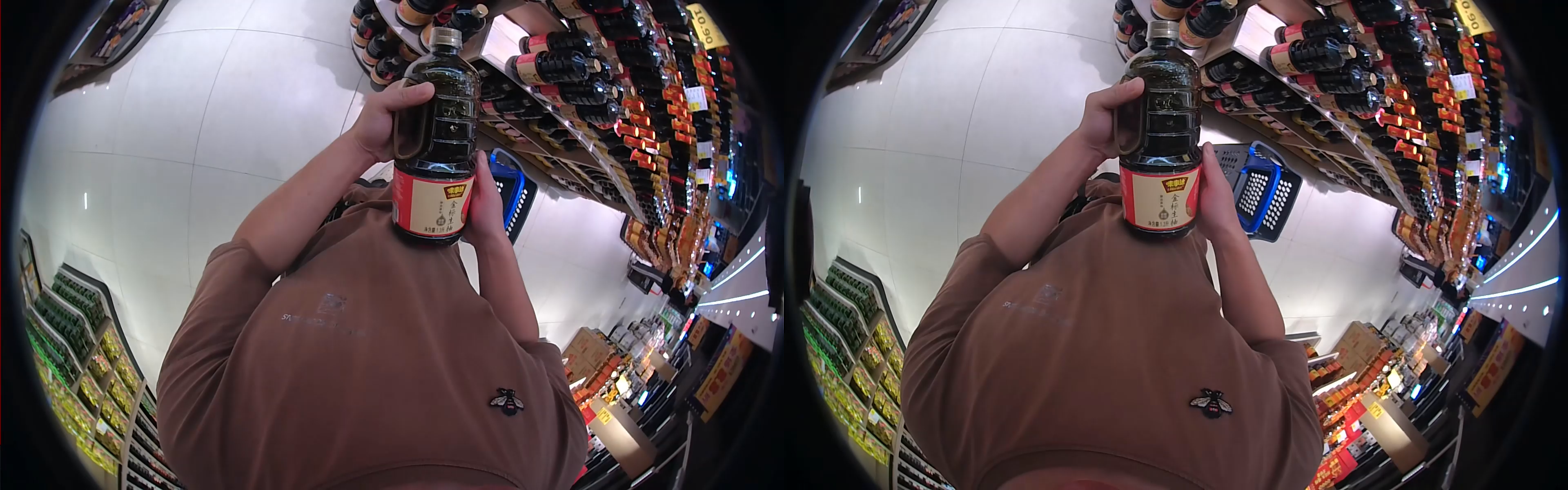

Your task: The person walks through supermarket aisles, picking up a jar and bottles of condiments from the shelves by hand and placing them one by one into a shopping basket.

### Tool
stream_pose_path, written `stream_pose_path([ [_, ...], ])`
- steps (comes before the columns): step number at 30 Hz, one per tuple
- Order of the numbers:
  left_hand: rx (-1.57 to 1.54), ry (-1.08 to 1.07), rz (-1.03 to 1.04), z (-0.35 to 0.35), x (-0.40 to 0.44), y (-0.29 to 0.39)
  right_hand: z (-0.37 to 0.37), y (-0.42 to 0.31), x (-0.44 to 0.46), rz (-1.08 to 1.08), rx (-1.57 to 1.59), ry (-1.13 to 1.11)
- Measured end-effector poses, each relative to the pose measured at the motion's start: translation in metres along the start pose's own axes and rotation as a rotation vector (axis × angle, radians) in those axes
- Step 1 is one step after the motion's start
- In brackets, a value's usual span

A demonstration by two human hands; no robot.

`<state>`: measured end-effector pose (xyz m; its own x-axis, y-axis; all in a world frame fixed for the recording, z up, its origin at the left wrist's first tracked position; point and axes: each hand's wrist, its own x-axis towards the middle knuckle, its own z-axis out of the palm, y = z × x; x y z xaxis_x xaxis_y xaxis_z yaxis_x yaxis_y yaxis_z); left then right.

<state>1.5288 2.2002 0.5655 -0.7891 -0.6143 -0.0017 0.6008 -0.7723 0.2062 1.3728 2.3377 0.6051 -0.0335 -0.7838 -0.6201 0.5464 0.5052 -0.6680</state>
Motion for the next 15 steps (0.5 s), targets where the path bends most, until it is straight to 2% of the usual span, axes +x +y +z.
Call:
stream_pose_path([
  [4, -0.035, -0.007, -0.01, 0.006, 0.0, 0.0, 0.002, -0.001, -0.009, 0.035, -0.066, -0.062],
  [7, -0.037, 0.031, -0.015, 0.006, 0.0, 0.002, 0.012, -0.005, -0.012, -0.03, -0.177, -0.075],
  [15, -0.076, 0.082, -0.049, -0.017, 0.011, 0.003, 0.025, -0.012, -0.017, -0.025, -0.093, -0.072],
])
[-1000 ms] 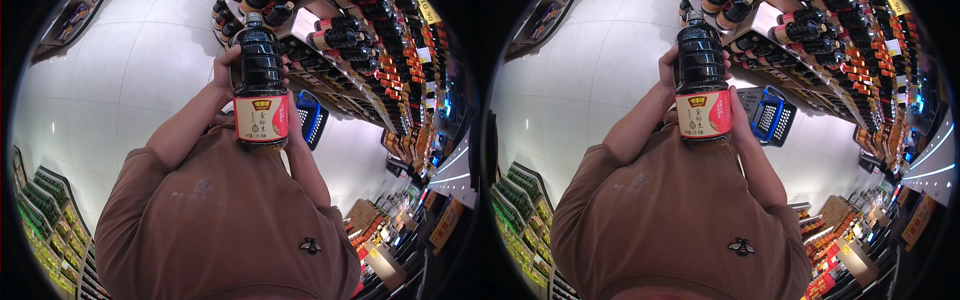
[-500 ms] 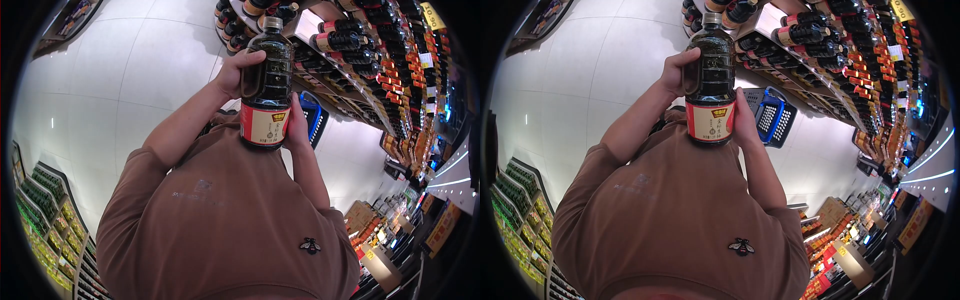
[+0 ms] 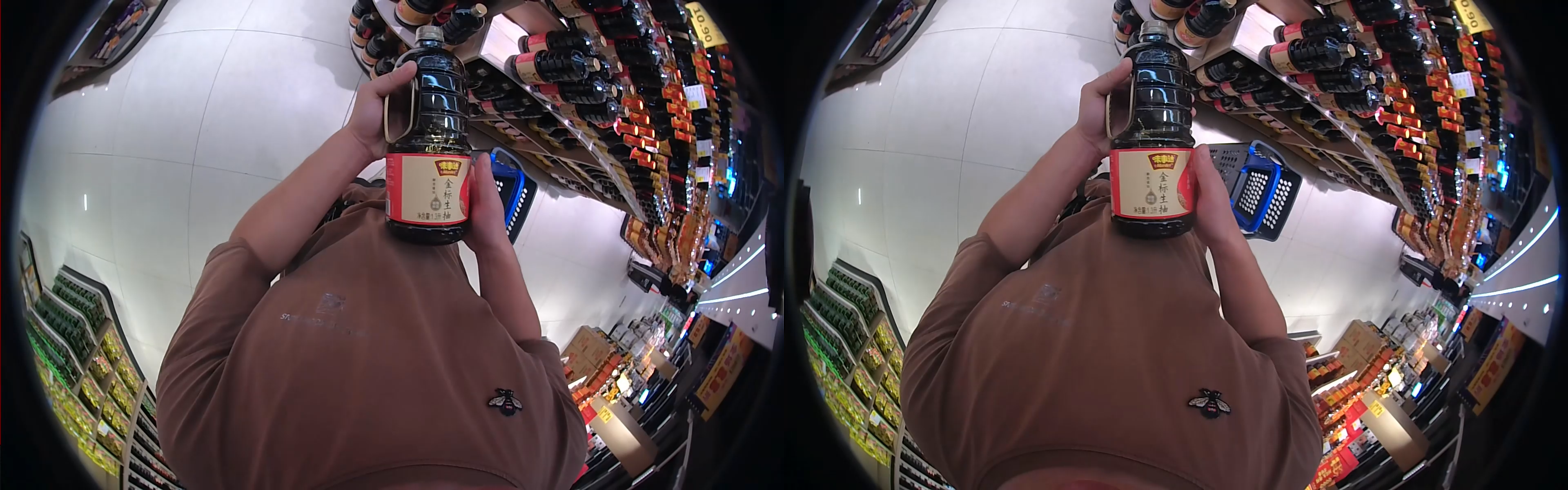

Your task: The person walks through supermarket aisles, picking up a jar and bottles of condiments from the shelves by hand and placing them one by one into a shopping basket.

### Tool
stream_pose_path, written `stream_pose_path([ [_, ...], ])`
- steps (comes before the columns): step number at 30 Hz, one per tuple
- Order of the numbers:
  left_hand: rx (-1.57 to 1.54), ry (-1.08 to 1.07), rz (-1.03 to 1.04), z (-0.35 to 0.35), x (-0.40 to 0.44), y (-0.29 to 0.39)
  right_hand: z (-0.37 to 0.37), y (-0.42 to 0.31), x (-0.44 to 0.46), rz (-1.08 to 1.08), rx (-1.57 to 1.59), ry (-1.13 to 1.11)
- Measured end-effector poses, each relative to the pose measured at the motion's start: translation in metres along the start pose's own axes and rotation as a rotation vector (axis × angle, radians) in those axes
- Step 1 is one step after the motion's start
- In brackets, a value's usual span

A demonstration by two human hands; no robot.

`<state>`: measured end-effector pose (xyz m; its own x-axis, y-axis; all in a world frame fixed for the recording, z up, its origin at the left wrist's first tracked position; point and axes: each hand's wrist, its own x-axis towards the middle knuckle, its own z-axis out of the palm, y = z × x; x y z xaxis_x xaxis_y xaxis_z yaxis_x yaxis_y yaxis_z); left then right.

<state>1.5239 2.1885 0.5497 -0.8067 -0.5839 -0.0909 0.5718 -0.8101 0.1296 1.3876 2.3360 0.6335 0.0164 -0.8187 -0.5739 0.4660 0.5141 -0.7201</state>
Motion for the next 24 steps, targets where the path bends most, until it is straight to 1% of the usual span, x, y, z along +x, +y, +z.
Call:
stream_pose_path([
  [5, -0.052, 0.008, -0.003, 0.002, -0.005, 0.004, -0.004, 0.002, 0.001, 0.029, 0.02, -0.006],
  [7, 0.092, 0.096, 0.024, 0.017, -0.007, 0.009, -0.005, 0.003, 0.0, 0.049, 0.043, -0.004],
  [10, 0.293, 0.188, 0.069, 0.036, -0.011, 0.011, -0.008, 0.002, 0.006, -0.104, -0.187, -0.08],
  [11, 0.357, 0.217, 0.107, 0.043, -0.012, 0.01, -0.005, -0.003, 0.007, -0.082, -0.226, -0.038],
  [12, 0.42, 0.249, 0.141, 0.048, -0.015, 0.008, -0.006, -0.002, 0.008, -0.065, -0.202, -0.052],
  [14, 0.451, 0.278, 0.131, 0.049, -0.016, 0.007, -0.012, -0.002, 0.01, -0.038, -0.157, -0.079],
  [18, 0.518, 0.247, 0.111, 0.045, -0.019, 0.009, -0.021, 0.014, 0.011, -0.079, 0.014, -0.113],
  [19, 0.521, 0.227, 0.097, 0.046, -0.021, 0.011, -0.023, 0.016, 0.011, -0.05, 0.027, -0.114],
  [20, 0.525, 0.208, 0.082, 0.047, -0.021, 0.012, -0.022, 0.015, 0.011, -0.025, 0.144, -0.199],
  [22, 0.466, 0.098, 0.076, 0.039, -0.019, 0.01, -0.01, 0.012, 0.009, 0.028, 0.384, -0.367],
  [24, 0.286, -0.008, 0.063, 0.028, -0.015, 0.003, -0.006, 0.014, 0.006, 0.028, 0.463, -0.461],
])
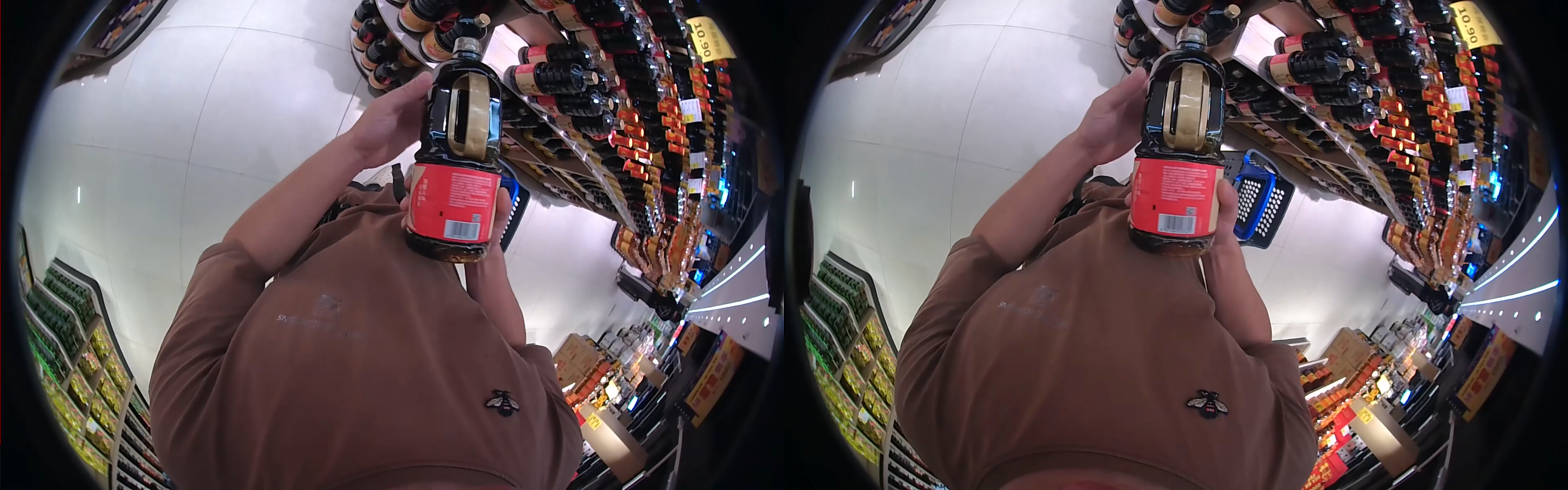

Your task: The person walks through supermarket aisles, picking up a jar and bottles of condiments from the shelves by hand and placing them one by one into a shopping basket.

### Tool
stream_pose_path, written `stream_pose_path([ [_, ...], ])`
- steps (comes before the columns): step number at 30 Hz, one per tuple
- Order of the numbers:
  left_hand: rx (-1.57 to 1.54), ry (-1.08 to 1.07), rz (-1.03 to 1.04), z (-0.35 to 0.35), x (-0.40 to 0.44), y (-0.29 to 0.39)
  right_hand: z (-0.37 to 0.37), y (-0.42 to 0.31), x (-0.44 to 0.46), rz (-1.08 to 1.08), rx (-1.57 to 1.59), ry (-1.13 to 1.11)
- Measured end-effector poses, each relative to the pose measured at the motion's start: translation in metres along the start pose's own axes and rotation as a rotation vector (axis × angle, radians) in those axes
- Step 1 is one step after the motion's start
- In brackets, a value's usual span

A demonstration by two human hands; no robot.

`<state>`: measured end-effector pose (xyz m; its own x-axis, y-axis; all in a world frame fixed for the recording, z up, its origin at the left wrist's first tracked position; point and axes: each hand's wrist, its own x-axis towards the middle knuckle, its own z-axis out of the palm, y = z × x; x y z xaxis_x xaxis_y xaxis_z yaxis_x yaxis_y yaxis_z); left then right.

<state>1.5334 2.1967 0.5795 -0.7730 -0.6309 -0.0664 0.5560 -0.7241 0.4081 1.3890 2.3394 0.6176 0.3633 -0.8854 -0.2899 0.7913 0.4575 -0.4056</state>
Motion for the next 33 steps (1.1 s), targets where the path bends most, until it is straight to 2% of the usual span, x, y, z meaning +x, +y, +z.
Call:
stream_pose_path([
  [3, -0.083, -0.021, -0.071, -0.009, 0.001, -0.015, 0.003, 0.008, 0.003, 0.004, 0.15, -0.113],
  [6, -0.142, -0.201, -0.056, -0.011, 0.011, -0.027, -0.001, 0.014, 0.003, 0.027, 0.266, -0.178],
  [9, -0.135, -0.189, -0.039, -0.005, 0.011, -0.027, -0.001, 0.013, 0.004, 0.061, 0.298, -0.206],
  [12, -0.264, -0.285, -0.054, 0.008, 0.007, -0.022, -0.005, 0.011, -0.001, 0.076, 0.175, -0.163],
  [21, -0.289, -0.216, -0.017, 0.007, 0.008, -0.02, 0.002, 0.008, 0.005, 0.115, 0.186, -0.185],
  [24, -0.275, -0.207, -0.003, 0.002, 0.01, -0.02, -0.004, 0.001, -0.002, 0.127, 0.047, -0.007],
  [27, -0.275, -0.219, -0.001, -0.008, 0.011, -0.016, -0.003, -0.007, -0.007, 0.048, -0.466, 0.423],
  [30, -0.077, -0.076, 0.036, -0.018, 0.01, -0.011, -0.007, -0.007, -0.002, 0.031, -0.466, 0.517],
  [31, -0.145, -0.083, 0.035, -0.018, 0.009, -0.012, -0.012, -0.009, -0.001, 0.015, -0.424, 0.517],
  [33, -0.048, 0.04, 0.076, -0.013, 0.006, -0.011, -0.015, -0.012, 0.003, -0.006, -0.48, 0.549],
])
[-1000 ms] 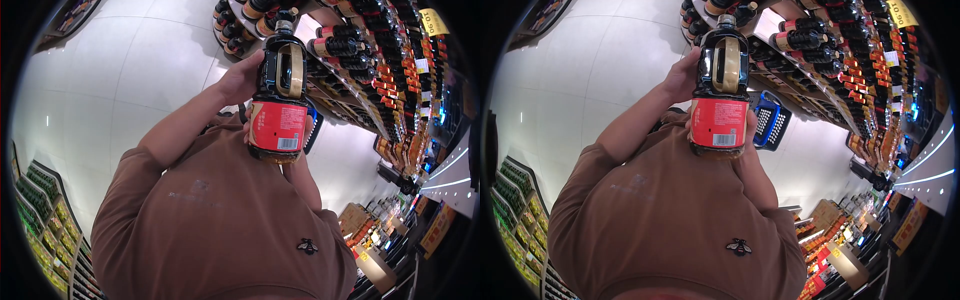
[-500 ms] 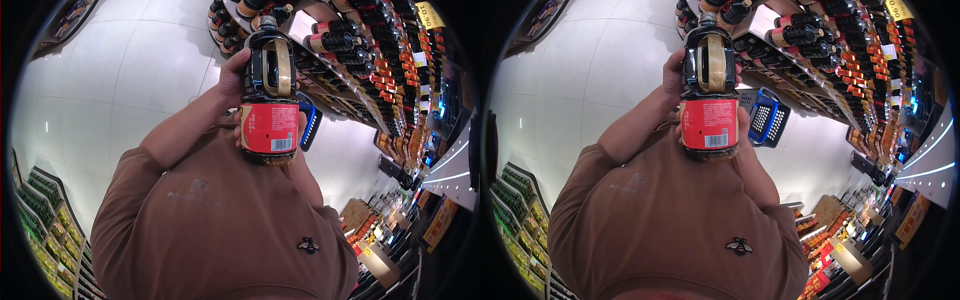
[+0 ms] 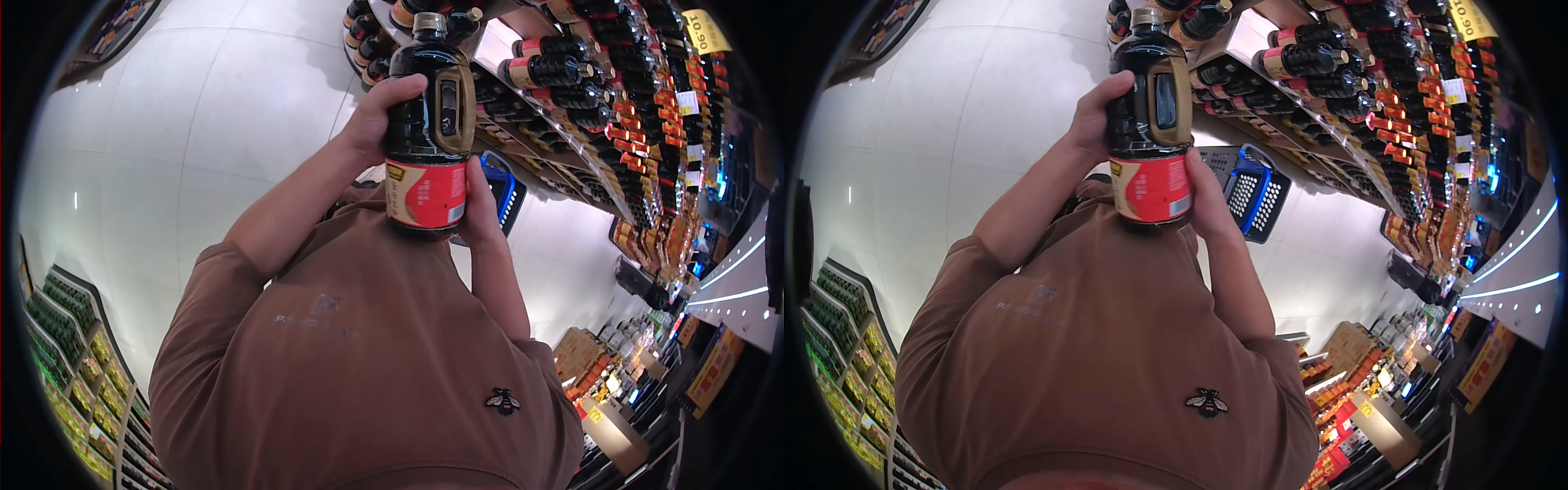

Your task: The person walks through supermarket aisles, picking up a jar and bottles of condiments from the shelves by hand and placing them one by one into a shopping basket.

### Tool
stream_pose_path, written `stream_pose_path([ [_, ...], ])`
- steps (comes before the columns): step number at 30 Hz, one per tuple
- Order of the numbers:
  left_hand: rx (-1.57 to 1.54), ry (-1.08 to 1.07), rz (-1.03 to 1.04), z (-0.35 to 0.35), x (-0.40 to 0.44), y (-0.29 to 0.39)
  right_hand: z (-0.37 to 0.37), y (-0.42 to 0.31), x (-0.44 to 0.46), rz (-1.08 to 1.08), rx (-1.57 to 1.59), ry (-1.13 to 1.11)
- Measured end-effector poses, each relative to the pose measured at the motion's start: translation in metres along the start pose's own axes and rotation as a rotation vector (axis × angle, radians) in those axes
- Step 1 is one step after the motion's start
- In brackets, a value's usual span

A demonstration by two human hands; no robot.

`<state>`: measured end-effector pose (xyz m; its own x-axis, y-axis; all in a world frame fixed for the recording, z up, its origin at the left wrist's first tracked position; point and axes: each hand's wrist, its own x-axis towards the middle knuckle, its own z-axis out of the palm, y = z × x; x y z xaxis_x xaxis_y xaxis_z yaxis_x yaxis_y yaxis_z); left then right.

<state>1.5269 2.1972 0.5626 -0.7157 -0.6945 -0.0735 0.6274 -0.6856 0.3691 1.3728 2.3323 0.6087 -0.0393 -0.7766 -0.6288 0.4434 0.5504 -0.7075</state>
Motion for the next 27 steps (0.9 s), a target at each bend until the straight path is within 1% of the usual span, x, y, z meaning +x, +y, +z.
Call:
stream_pose_path([
  [1, 0.05, 0.057, 0.022, 0.006, -0.001, 0.001, -0.002, -0.001, 0.002, -0.015, -0.025, 0.021],
  [2, -0.018, 0.091, 0.02, 0.014, -0.003, 0.002, -0.006, 0.001, 0.003, -0.015, 0.048, -0.02],
  [5, 0.067, 0.219, -0.025, 0.025, -0.002, 0.002, -0.011, 0.006, 0.0, 0.036, 0.149, -0.042],
  [6, 0.034, 0.248, -0.052, 0.027, -0.003, 0.003, -0.014, 0.008, 0.0, 0.024, 0.128, -0.031],
  [9, 0.12, 0.269, -0.042, 0.035, -0.009, 0.005, -0.021, 0.017, 0.002, -0.017, 0.104, -0.007],
  [10, 0.104, 0.236, -0.055, 0.036, -0.01, 0.007, -0.024, 0.021, 0.003, -0.033, 0.119, -0.003],
  [13, 0.108, 0.188, -0.002, 0.03, -0.009, -0.001, -0.03, 0.032, 0.004, -0.057, 0.141, 0.044],
  [14, 0.075, 0.134, -0.018, 0.024, -0.008, -0.006, -0.031, 0.034, 0.005, -0.062, 0.144, 0.065],
  [17, -0.013, -0.006, -0.073, 0.01, -0.006, -0.019, -0.026, 0.033, 0.005, 0.026, 0.318, -0.13],
  [19, -0.063, -0.083, -0.122, 0.013, -0.007, -0.025, -0.019, 0.029, 0.001, 0.06, 0.427, -0.284],
  [21, -0.046, -0.033, -0.167, 0.014, -0.009, -0.027, -0.011, 0.026, -0.005, 0.073, 0.529, -0.462],
  [23, -0.026, 0.003, -0.194, 0.01, -0.009, -0.03, -0.012, 0.027, -0.005, 0.087, 0.535, -0.504],
  [24, -0.068, 0.011, -0.192, 0.007, -0.01, -0.032, -0.014, 0.028, -0.006, 0.09, 0.542, -0.524],
  [27, -0.172, -0.006, -0.181, 0.006, -0.005, -0.035, -0.032, 0.041, 0.003, 0.071, 0.399, -0.191],
])
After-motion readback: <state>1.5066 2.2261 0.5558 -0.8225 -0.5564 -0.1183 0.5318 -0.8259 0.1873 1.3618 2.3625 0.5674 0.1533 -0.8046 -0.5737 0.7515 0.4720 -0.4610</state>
